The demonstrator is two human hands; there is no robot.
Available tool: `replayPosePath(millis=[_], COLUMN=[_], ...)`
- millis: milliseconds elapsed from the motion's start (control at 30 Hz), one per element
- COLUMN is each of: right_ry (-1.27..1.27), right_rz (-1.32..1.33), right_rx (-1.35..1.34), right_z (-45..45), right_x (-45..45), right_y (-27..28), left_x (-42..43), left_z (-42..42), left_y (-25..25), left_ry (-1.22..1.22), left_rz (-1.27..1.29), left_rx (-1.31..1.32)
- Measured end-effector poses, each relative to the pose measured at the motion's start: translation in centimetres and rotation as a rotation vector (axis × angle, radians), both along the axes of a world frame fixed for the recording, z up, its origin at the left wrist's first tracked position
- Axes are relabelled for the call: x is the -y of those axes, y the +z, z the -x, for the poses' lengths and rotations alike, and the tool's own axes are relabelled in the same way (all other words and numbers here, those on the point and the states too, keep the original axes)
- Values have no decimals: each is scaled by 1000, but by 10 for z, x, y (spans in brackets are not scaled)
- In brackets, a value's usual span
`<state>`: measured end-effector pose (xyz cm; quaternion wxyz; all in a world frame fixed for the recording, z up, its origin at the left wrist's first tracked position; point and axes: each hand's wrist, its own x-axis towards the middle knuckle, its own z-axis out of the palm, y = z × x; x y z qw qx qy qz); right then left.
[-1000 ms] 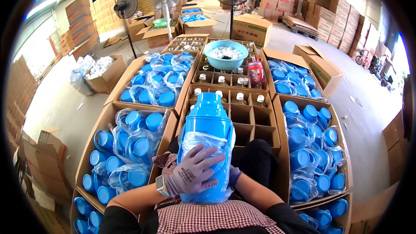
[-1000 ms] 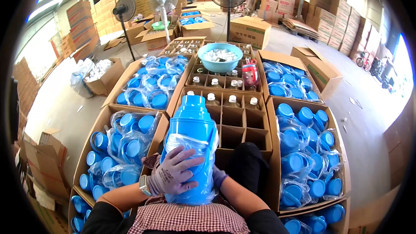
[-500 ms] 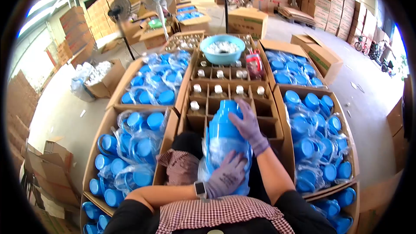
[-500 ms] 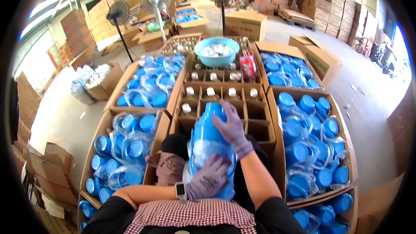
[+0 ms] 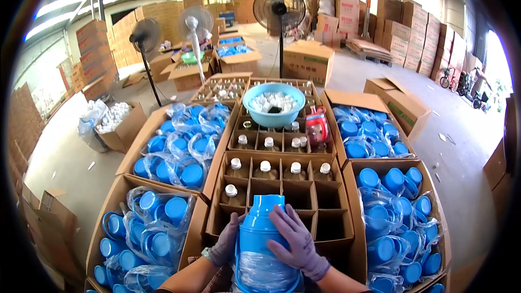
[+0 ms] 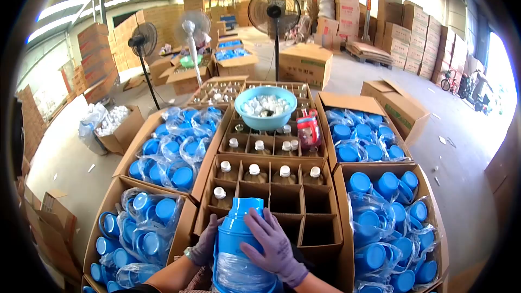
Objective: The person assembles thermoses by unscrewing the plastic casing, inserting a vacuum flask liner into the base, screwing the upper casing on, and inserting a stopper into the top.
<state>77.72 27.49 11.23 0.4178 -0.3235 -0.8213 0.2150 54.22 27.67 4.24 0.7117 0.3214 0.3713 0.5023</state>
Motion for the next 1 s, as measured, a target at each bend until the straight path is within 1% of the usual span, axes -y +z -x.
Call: replayPosePath(millis=[67, 100, 133, 167, 200, 233, 267, 300, 333, 367, 400, 433, 467, 500, 567, 600, 667, 700, 767, 833, 867, 900, 933, 967, 1000], right_ry=[142, 203, 230, 272, 343, 333, 317, 296, 261, 223, 127, 29, 12, -22, -59, -148, 104, 232, 348, 422, 391, 427, 299, 165, 194], right_rz=[135, 216, 422, 598, 735, 744, 730, 702, 688, 656, 607, 555, 555, 541, 698, 767, 808, 840, 951, 899, 879, 817, 792, 769, 738], right_rx=[-235, -356, -455, -541, -641, -554, -474, -454, -496, -535, -515, -496, -765, -867, -1230, -670, -864, -953, -918, -1094, -1194, -1344, -1376, -1403, -1196], right_z=[-23, -32, -37, -40, -40, -42, -43, -39, -35, -33, -36, -41, -48, -60, -83, -58, -4, 22, 17, -5, -29, -50, -65, -73, -51], right_x=[-22, -28, -35, -47, -56, -64, -70, -73, -70, -71, -76, -80, -88, -98, -113, -109, -86, -75, -68, -85, -92, -103, -111, -111, -98], right_y=[-30, -47, -64, -69, -69, -65, -59, -53, -49, -46, -46, -46, -62, -68, -92, -77, -65, -58, -50, -77, -80, -97, -113, -123, -124], left_x=[-1, 2, 5, 6, 5, 1, -4, -12, -18, -30, -42, -53, -64, -71, -75, -75, -57, -50, -44, -53, -56, -58, -60, -56, -53], left_z=[8, 7, 11, 12, 12, 16, 22, 28, 46, 55, 70, 85, 103, 122, 116, 97, 21, 0, -4, 30, 54, 74, 95, 95, 95], left_y=[2, 20, 46, 53, 56, 42, 24, 17, -16, -22, -25, -19, -21, -19, -1, 5, 11, 13, 9, 2, 0, 0, 0, 2, 5], left_ry=[100, 131, 89, 91, 95, 135, 174, 217, 184, 277, 336, 368, 443, 439, 632, 641, 390, 297, 196, 268, 362, 465, 569, 553, 538], left_rz=[-405, -598, -582, -678, -692, -711, -678, -539, -319, -261, -274, -288, -347, -353, -273, -261, -275, -258, -179, -144, -164, -209, -252, -272, -293], left_rx=[-557, -834, -1013, -1096, -1069, -961, -800, -710, -337, -358, -316, -328, -414, -363, -173, -124, -91, -63, -19, -9, -27, -58, -97, -114, -131])
